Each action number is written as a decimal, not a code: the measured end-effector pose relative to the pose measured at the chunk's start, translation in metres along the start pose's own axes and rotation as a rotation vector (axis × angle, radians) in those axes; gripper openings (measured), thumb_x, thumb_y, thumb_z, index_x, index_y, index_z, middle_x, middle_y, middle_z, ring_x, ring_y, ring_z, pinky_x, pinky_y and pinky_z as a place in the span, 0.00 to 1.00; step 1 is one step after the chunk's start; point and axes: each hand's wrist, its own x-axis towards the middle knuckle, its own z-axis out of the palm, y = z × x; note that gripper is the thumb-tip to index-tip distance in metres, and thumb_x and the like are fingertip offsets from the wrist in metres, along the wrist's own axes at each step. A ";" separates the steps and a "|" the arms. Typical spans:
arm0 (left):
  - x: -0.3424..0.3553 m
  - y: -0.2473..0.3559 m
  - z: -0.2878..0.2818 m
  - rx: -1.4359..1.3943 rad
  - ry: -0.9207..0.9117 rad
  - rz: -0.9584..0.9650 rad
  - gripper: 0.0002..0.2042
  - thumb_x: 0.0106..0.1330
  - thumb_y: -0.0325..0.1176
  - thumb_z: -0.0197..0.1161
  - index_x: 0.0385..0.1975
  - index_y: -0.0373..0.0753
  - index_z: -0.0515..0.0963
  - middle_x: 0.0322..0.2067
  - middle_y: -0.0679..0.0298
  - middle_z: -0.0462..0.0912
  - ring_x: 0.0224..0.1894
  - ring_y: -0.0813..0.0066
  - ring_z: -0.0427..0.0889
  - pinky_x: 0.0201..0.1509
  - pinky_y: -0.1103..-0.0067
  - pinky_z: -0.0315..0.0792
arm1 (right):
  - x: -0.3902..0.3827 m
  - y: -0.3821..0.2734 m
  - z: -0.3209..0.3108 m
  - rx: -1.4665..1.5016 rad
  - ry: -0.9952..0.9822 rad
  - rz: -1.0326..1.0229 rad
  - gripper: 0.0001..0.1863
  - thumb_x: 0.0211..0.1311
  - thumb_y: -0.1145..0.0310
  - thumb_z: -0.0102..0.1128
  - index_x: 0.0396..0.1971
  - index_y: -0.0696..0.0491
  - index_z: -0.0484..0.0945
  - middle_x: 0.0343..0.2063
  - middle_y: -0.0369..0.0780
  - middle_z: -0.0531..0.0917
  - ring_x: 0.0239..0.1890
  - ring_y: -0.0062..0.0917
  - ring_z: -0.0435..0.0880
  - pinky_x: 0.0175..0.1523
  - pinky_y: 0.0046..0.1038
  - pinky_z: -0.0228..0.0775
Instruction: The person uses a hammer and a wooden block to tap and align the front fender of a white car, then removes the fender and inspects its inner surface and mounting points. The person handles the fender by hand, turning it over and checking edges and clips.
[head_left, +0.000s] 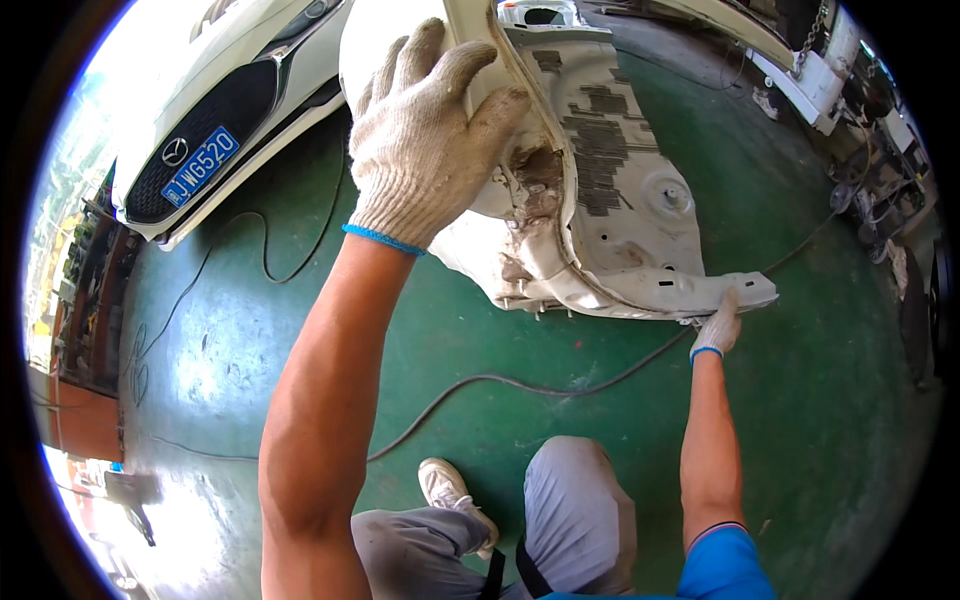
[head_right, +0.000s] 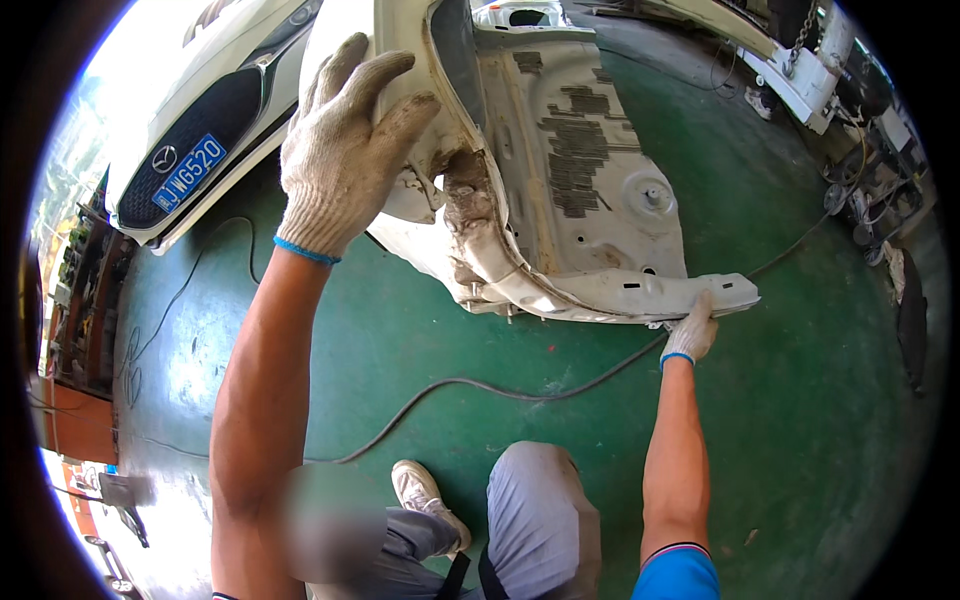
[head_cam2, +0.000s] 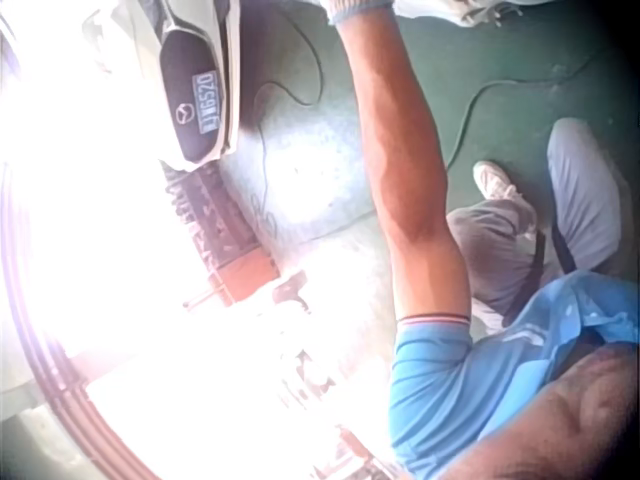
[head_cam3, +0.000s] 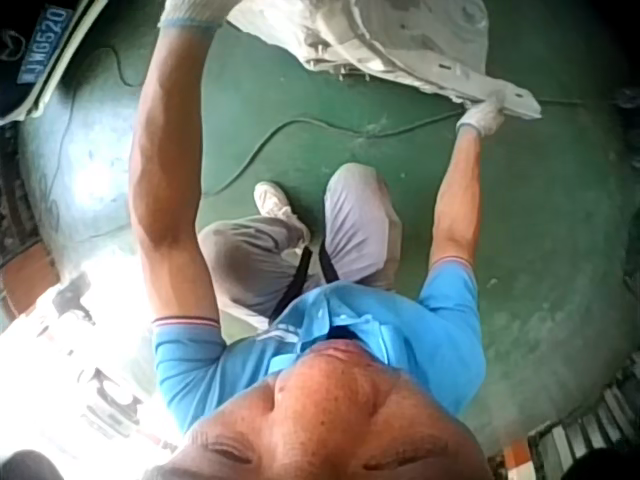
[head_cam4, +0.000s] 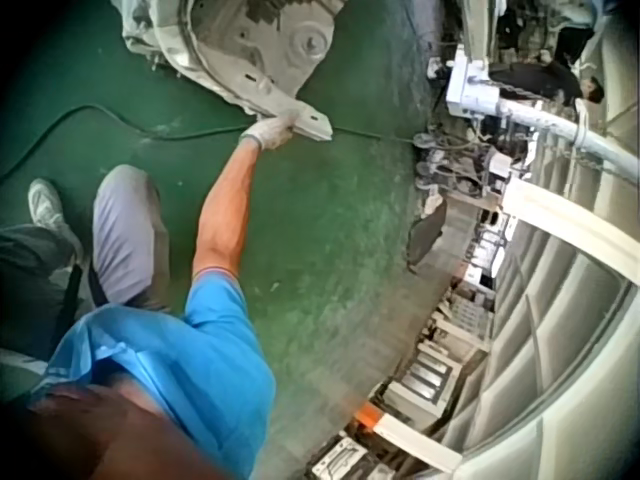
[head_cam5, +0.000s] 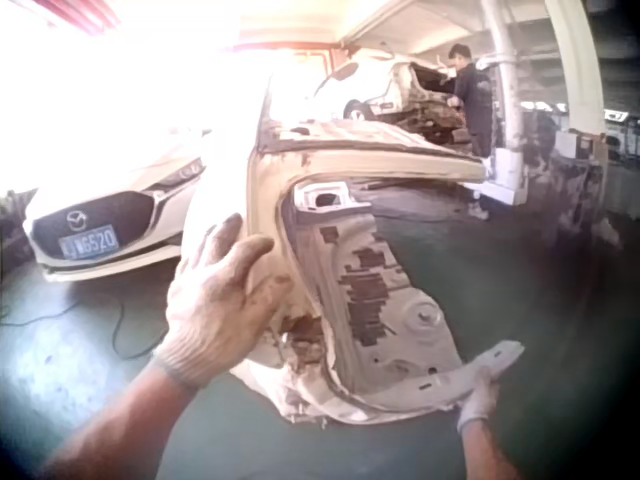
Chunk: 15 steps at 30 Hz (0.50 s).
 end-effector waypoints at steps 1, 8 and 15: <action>0.000 0.001 0.002 -0.004 0.008 0.005 0.24 0.65 0.56 0.62 0.57 0.51 0.79 0.66 0.52 0.69 0.67 0.50 0.68 0.68 0.61 0.66 | 0.004 0.000 -0.004 0.009 -0.014 0.000 0.43 0.58 0.40 0.65 0.52 0.71 0.76 0.45 0.51 0.83 0.41 0.36 0.86 0.41 0.36 0.84; -0.001 0.003 -0.002 -0.005 0.002 -0.016 0.24 0.64 0.55 0.63 0.55 0.51 0.80 0.65 0.53 0.70 0.66 0.50 0.70 0.67 0.61 0.67 | 0.003 -0.010 -0.015 -0.108 -0.179 0.135 0.39 0.56 0.39 0.66 0.50 0.63 0.78 0.39 0.44 0.84 0.32 0.31 0.85 0.30 0.34 0.81; -0.002 0.006 -0.006 -0.148 0.039 -0.042 0.20 0.60 0.44 0.65 0.50 0.41 0.80 0.58 0.46 0.74 0.60 0.46 0.72 0.64 0.59 0.67 | 0.000 -0.014 -0.014 -0.052 -0.163 0.140 0.36 0.56 0.38 0.66 0.48 0.57 0.78 0.40 0.42 0.83 0.34 0.29 0.84 0.30 0.31 0.79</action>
